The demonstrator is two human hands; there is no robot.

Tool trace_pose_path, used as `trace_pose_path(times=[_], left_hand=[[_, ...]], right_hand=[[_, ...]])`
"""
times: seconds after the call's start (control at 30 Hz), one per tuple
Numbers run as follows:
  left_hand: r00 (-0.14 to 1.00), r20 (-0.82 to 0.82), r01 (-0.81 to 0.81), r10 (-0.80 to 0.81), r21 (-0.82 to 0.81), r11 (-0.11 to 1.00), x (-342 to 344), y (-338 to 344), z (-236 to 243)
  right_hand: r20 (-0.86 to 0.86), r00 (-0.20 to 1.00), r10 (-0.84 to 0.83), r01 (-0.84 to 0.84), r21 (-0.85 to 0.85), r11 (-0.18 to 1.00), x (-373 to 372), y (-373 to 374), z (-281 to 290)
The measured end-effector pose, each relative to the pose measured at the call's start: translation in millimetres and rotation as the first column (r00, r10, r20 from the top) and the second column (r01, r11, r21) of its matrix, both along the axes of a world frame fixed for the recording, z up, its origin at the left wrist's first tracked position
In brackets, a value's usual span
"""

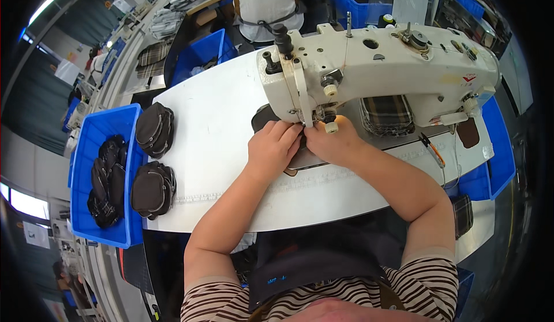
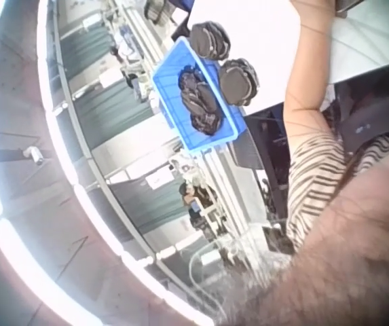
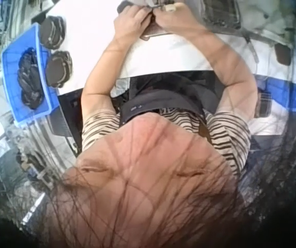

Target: Sewing the edges of a small black leather pouch using an industrial sewing machine.

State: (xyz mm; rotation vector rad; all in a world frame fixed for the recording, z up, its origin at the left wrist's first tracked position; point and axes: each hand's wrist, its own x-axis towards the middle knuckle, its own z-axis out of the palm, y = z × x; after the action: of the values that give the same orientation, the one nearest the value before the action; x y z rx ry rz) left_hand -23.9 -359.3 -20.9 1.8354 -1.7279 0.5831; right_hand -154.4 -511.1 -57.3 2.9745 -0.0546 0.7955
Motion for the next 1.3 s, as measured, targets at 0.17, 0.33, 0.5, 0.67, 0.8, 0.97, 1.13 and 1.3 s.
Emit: trace_pose_path(times=[0.17, 0.33, 0.5, 0.67, 0.8, 0.97, 1.13, 1.3], left_hand=[[0.997, 0.070, -0.030, 0.026, 0.067, 0.997, -4, 1, -1], [0.997, 0.063, -0.051, 0.047, 0.056, 0.997, -3, -1, -6], [0.998, 0.040, -0.057, 0.052, 0.116, 0.992, 2, -1, -13], [0.997, -0.067, -0.027, 0.033, 0.095, 0.995, 2, -1, -12], [0.979, -0.192, -0.057, 0.069, 0.068, 0.996, -6, -5, -8], [0.894, -0.441, -0.036, 0.072, 0.090, 0.995, -2, 2, -4], [0.789, -0.610, 0.063, 0.070, 0.194, 0.979, 2, 6, 4], [0.697, -0.714, 0.338, -0.066, 0.247, 0.908, 27, 7, -2]], right_hand=[[-0.104, 0.995, -0.008, 0.046, 0.367, 0.929, -2, 3, 4], [-0.011, 1.000, 0.001, -0.003, -0.139, 0.990, 0, 8, 11], [0.115, 0.990, 0.081, -0.051, -0.241, 0.969, 0, 9, 13], [0.142, 0.987, 0.074, -0.053, -0.142, 0.988, 1, 13, 14], [0.106, 0.993, 0.058, -0.054, -0.043, 0.998, 2, 12, 8], [0.135, 0.990, 0.042, -0.025, -0.126, 0.992, 2, 11, 6], [0.191, 0.980, 0.063, -0.017, -0.233, 0.972, 2, 10, 15], [0.217, 0.975, 0.042, 0.021, -0.277, 0.961, 1, 11, 9]])
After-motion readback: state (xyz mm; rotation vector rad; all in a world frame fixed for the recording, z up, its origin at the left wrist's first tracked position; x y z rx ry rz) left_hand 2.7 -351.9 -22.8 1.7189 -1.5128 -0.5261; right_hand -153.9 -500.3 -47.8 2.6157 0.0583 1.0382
